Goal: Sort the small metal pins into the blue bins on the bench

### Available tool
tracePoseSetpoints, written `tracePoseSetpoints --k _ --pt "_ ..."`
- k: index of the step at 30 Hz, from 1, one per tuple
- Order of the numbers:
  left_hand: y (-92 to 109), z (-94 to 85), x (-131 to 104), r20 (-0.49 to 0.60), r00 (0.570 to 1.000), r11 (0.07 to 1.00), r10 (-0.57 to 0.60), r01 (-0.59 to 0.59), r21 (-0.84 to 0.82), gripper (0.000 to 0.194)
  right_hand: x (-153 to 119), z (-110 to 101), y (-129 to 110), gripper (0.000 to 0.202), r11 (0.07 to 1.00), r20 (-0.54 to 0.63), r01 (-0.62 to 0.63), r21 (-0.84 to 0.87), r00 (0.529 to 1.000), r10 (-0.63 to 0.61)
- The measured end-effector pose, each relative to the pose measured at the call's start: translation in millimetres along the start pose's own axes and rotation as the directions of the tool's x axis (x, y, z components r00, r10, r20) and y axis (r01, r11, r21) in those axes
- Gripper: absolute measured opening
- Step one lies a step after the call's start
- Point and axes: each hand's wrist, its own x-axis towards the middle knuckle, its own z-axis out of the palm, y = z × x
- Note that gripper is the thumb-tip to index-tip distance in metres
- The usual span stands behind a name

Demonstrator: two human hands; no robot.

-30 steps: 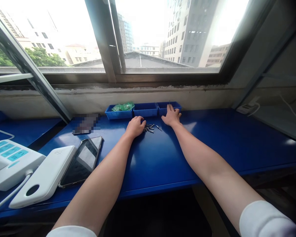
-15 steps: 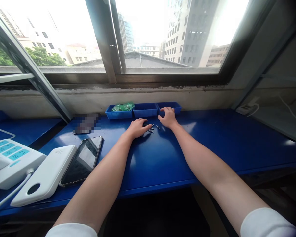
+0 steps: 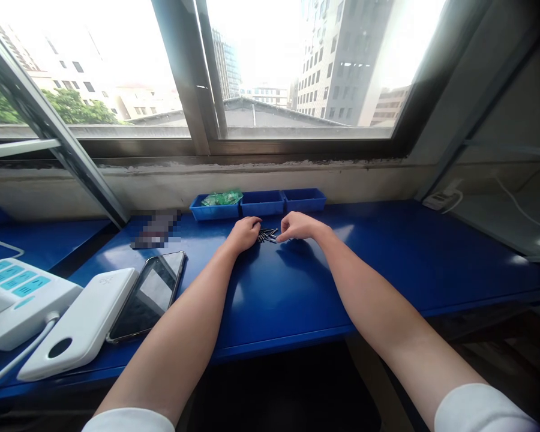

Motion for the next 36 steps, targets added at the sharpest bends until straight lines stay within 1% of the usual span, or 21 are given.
tracePoseSetpoints --k 2,4,8,10,13,15,17,19,21,24,26,27,29,31,33,36 --pt "-1 -2.5 0 -0.064 0.998 0.999 -0.028 0.031 0.043 0.029 2 0 3 0.025 0.999 -0.008 -0.036 -0.023 0.999 0.036" --pt "-2 -4.8 -1 -0.087 0.995 0.995 -0.045 0.052 0.080 0.027 5 1 7 0.023 0.996 -0.002 -0.077 -0.053 0.997 0.077" --pt "0 -5.9 -3 -0.064 0.997 0.993 -0.043 0.050 0.104 0.025 9 3 14 0.011 0.987 0.013 -0.134 -0.087 0.991 0.136" --pt "1 -5.3 -4 -0.055 0.998 0.993 -0.034 0.040 0.107 0.025 9 3 16 0.008 0.984 0.016 -0.144 -0.107 0.989 0.146" --pt "4 -5.5 -5 -0.077 0.997 0.996 -0.002 0.009 0.083 0.025 9 5 17 0.014 0.987 0.021 -0.089 -0.136 0.995 0.093" --pt "8 -6.7 -7 -0.116 0.992 0.998 0.051 -0.047 0.037 0.026 10 7 17 0.013 0.993 -0.034 -0.035 -0.115 0.999 0.031" --pt "13 -8.0 -8 -0.149 0.981 0.991 0.128 -0.132 -0.022 0.028 11 12 16 0.009 0.996 -0.118 0.008 -0.088 0.993 -0.018" --pt "17 -8.9 -9 -0.153 0.968 0.974 0.200 -0.213 -0.073 0.029 12 18 14 0.008 0.996 -0.165 0.050 -0.075 0.984 -0.062" --pt "19 -9.1 -10 -0.139 0.963 0.964 0.232 -0.247 -0.095 0.024 14 23 12 0.006 0.992 -0.190 0.107 -0.060 0.975 -0.117" --pt "19 -9.0 -9 -0.145 0.969 0.973 0.200 -0.214 -0.087 0.019 16 30 10 0.005 0.976 -0.297 0.216 0.038 0.935 -0.195" --pt "17 -9.0 -9 -0.164 0.973 0.983 0.160 -0.172 -0.066 0.021 19 34 10 0.005 0.934 -0.379 0.300 0.196 0.901 -0.211" --pt "16 -9.0 -9 -0.169 0.975 0.987 0.141 -0.152 -0.054 0.023 20 36 10 0.006 0.894 -0.400 0.327 0.305 0.896 -0.192" --pt "13 -8.7 -9 -0.169 0.980 0.993 0.108 -0.115 -0.032 0.026 22 39 9 0.013 0.786 -0.384 0.330 0.522 0.914 -0.129" --pt "11 -7.9 -8 -0.160 0.983 0.995 0.091 -0.096 -0.025 0.026 23 41 8 0.018 0.696 -0.333 0.290 0.657 0.940 -0.078" --pt "9 -6.9 -8 -0.152 0.984 0.995 0.091 -0.097 -0.030 0.026 23 42 7 0.019 0.653 -0.323 0.280 0.704 0.945 -0.057" --pt "9 -6.2 -8 -0.152 0.985 0.995 0.085 -0.091 -0.028 0.026 21 41 5 0.019 0.624 -0.352 0.299 0.722 0.935 -0.040"
